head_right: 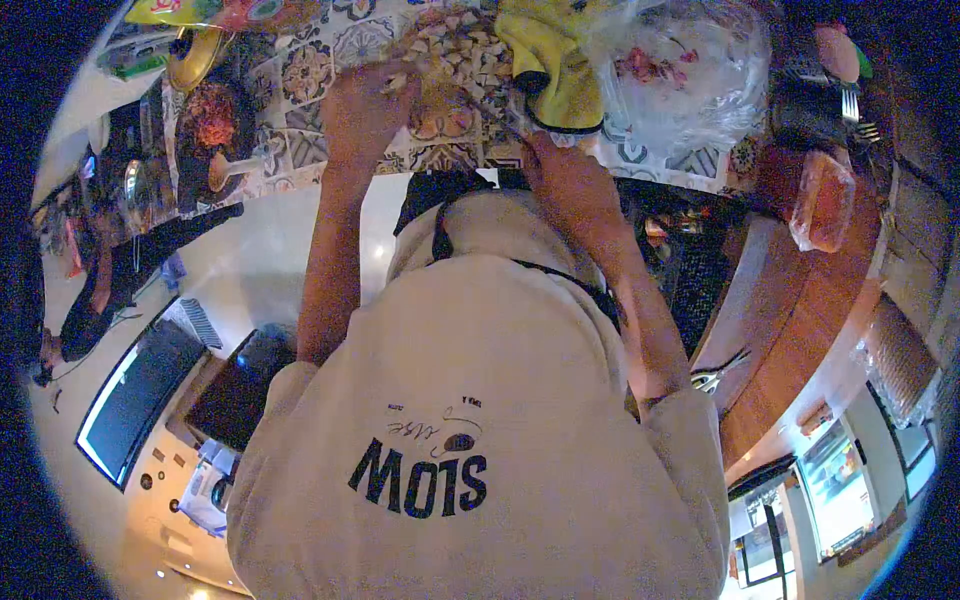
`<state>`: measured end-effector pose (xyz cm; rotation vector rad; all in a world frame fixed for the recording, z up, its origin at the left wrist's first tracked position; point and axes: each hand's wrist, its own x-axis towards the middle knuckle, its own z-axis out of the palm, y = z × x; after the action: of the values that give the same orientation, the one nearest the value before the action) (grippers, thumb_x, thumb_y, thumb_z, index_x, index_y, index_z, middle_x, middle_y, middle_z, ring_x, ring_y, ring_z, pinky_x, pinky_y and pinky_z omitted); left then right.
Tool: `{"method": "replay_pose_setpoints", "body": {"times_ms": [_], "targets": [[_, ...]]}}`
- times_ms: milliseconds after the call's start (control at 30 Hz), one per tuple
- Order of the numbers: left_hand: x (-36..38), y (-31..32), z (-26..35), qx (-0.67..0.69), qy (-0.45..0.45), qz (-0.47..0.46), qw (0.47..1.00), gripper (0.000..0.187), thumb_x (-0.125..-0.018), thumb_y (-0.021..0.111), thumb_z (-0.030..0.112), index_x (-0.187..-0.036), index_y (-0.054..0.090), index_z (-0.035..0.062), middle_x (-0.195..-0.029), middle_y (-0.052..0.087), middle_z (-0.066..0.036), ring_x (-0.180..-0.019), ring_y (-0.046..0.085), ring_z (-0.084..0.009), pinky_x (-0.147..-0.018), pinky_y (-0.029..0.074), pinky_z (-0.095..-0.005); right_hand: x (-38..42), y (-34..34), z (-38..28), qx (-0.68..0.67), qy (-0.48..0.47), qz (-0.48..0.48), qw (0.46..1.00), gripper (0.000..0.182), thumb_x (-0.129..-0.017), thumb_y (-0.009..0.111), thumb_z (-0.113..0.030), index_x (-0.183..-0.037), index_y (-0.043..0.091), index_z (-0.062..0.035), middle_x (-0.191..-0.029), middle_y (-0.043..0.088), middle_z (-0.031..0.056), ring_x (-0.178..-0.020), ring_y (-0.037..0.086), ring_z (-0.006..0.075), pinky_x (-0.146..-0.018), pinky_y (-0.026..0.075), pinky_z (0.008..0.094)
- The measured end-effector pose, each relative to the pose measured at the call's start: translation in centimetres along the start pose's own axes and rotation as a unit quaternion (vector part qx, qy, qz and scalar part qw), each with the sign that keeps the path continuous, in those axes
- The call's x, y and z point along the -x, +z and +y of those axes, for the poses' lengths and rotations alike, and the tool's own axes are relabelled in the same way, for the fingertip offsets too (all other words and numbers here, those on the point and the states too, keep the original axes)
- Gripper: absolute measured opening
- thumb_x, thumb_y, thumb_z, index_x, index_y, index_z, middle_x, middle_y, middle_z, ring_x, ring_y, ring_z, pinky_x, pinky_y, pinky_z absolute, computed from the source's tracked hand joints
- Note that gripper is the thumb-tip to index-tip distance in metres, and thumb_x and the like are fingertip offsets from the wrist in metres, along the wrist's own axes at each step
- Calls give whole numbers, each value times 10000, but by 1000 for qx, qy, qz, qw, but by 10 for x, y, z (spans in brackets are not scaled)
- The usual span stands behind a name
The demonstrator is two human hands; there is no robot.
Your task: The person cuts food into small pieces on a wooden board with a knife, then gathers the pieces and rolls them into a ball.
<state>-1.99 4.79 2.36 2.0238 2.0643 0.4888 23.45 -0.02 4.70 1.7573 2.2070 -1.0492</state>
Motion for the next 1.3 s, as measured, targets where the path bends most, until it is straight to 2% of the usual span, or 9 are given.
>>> {"method": "replay_pose_setpoints", "body": {"times_ms": [133, 233, 333, 433, 567, 767, 1067, 1133, 1300], "targets": [[23, 4, -1, 29, -20, -84, 996, 195, -798, 748, 308, -888, 767, 137, -883, 725, -134, -804, 700, -305, -745, 559, -406, -4, 4, -1, -8, -3, 17, 1000, 298, -1015, 473, -336, -1047, 525, -44, -776, 660, 281, -755, 655, 488, -659, 513, 598], [32, 22, -6, 138, 49, 27, 989, 166, -817, 738, 219, -919, 750, 88, -895, 724, -141, -797, 694, -333, -759, 556, -405, -8, 11, -5, 25, -1, 32, 999, 300, -1010, 479, -340, -1032, 528, -45, -773, 662, 274, -753, 659, 483, -661, 519, 598], [34, 26, -5, 147, 25, 19, 989, 147, -824, 725, 153, -933, 739, 56, -908, 723, -141, -811, 694, -334, -756, 553, -402, -12, 13, -14, 54, -1, 27, 998, 299, -1008, 478, -339, -1017, 532, -44, -777, 669, 259, -754, 665, 475, -665, 525, 597], [36, 30, -5, 124, 32, 56, 990, 169, -811, 735, 172, -932, 738, 53, -899, 722, -143, -815, 693, -338, -744, 549, -404, -15, 14, -20, 50, -11, 22, 998, 295, -1011, 469, -334, -1010, 532, -45, -784, 676, 244, -753, 671, 469, -661, 529, 595], [38, 29, -3, 125, 0, 41, 991, 165, -802, 744, 186, -922, 745, 71, -892, 722, -138, -812, 695, -334, -742, 553, -402, -20, 20, -17, 57, -46, 33, 997, 296, -1018, 451, -328, -1017, 535, -44, -804, 682, 241, -751, 673, 466, -651, 536, 591], [39, 40, -8, 130, 1, 50, 990, 155, -801, 742, 192, -929, 754, 105, -921, 727, -124, -823, 696, -322, -746, 560, -410, -20, 18, -24, 116, -13, 3, 993, 294, -1025, 432, -316, -1026, 540, -42, -835, 693, 227, -758, 689, 439, -650, 553, 569], [39, 42, -8, 149, -10, 27, 988, 139, -804, 732, 167, -927, 754, 106, -961, 726, -132, -850, 696, -327, -766, 560, -409, -51, 45, -10, 170, -112, 59, 977, 174, -940, 503, -162, -1030, 534, -17, -720, 679, 217, -671, 700, 393, -571, 566, 510], [37, 34, -5, 175, -24, 16, 984, 144, -806, 731, 166, -930, 753, 96, -967, 726, -138, -862, 698, -328, -764, 559, -414, -43, 34, -13, 159, -102, 56, 980, 195, -949, 510, -190, -1036, 536, -18, -723, 680, 215, -675, 698, 399, -572, 562, 519], [36, 30, -6, 119, -14, 41, 992, 149, -799, 731, 155, -924, 742, 75, -910, 721, -134, -826, 690, -333, -759, 554, -415, -19, 13, -5, 141, -41, 31, 989, 264, -990, 494, -296, -1073, 537, -50, -733, 677, 221, -692, 688, 427, -577, 549, 548]]}}
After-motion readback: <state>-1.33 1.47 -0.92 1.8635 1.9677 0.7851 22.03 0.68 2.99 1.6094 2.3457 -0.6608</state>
